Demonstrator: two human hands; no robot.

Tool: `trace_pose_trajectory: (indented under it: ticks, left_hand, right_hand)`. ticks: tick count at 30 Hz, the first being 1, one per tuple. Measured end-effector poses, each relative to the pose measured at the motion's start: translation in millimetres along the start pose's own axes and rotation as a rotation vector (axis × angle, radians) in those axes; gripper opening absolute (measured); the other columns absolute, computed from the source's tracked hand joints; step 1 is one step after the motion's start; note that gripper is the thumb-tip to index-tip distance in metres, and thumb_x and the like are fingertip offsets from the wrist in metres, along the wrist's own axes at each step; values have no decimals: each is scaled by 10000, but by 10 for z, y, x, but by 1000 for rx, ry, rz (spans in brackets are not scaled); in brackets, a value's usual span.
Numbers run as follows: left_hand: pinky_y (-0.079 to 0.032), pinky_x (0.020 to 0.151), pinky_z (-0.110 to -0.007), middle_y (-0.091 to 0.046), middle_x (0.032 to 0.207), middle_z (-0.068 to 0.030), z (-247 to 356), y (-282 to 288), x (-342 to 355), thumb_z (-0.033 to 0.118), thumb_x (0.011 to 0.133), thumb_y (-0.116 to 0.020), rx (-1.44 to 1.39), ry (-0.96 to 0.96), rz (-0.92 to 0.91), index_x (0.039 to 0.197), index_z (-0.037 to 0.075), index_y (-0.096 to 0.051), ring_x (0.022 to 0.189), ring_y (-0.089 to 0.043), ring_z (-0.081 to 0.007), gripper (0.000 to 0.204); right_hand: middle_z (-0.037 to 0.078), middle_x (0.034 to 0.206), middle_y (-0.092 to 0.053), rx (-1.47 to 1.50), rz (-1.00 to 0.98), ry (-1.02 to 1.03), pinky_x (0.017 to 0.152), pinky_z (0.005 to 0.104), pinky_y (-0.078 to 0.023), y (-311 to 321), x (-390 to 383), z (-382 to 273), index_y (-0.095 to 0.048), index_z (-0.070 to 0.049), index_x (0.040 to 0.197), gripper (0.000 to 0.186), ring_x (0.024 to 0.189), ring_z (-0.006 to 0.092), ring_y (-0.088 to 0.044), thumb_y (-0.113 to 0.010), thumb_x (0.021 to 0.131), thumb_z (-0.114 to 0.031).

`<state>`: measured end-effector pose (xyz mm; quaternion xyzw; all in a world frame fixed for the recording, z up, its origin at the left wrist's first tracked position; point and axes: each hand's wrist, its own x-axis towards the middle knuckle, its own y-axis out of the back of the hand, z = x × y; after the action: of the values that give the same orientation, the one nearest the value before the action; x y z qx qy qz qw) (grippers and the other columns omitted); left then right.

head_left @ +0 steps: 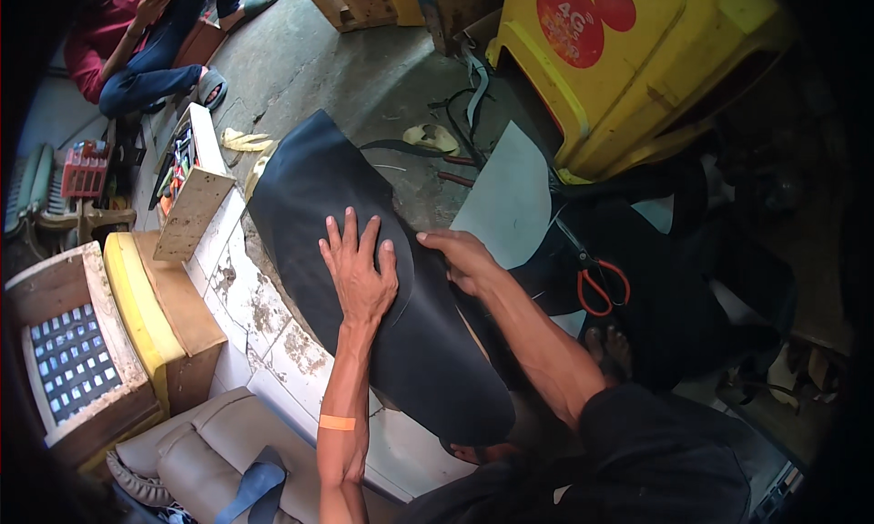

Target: The person cuts a piece of black fabric using scissors, following a white paper template placed on the floor. They then fit the cut fabric onto a yellow foam seat cushion, trim the edges, and adjust the fit.

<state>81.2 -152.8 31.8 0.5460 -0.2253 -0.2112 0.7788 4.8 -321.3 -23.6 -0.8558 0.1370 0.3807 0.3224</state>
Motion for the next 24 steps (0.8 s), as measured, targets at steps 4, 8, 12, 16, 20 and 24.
trace_pose_trajectory:
  ticks: [4, 8, 12, 16, 20, 24]
  left_hand:
    - [-131, 1234, -643, -407, 1614, -203, -7, -88, -16, 277, 951, -628, -43, 30, 0, 1378, 116, -647, 1548, -224, -463, 458]
    - [-112, 1242, -634, -396, 1621, -196, 24, -60, 3, 289, 912, -663, -45, 36, -3, 1359, 131, -656, 1554, -214, -456, 474]
    - [-91, 1243, -637, -374, 1633, -198, 2, -46, -10, 291, 890, -682, -48, 31, -19, 1354, 146, -658, 1558, -200, -457, 486]
    - [-56, 1232, -668, -330, 1653, -207, 53, -7, -11, 318, 877, -701, -71, 58, -51, 1369, 166, -654, 1566, -159, -465, 517]
    - [-29, 1226, -668, -280, 1682, -195, 216, 71, -73, 337, 900, -699, -53, 102, -108, 1381, 167, -644, 1580, -116, -453, 513]
    - [-7, 1222, -668, -258, 1693, -190, 166, 13, -127, 377, 914, -695, -70, 93, -105, 1408, 173, -626, 1582, -102, -451, 539]
  right_hand:
    - [127, 1282, -647, 532, -158, 163, 977, 390, -574, 54, 260, 61, -521, -30, 1419, 527, 1132, 226, -664, -718, 930, -57]
    - [106, 1232, -653, 581, -155, 185, 978, 384, -585, 13, 296, 112, -532, -41, 1396, 482, 1126, 215, -668, -692, 942, -34]
    - [88, 1243, -654, 601, -113, 209, 983, 381, -580, -30, 285, 172, -535, -58, 1416, 496, 1125, 213, -665, -689, 946, -33]
    - [74, 1266, -654, 646, -93, 240, 1002, 368, -563, -61, 241, 202, -546, -67, 1422, 495, 1137, 203, -657, -686, 949, -36]
    - [72, 1272, -658, 667, -83, 319, 1035, 352, -536, -12, 279, 245, -554, -62, 1412, 479, 1160, 189, -646, -686, 951, -43]
    - [64, 1292, -648, 748, -141, 417, 1053, 342, -524, 140, 222, 259, -557, -60, 1408, 467, 1188, 180, -634, -673, 956, -28]
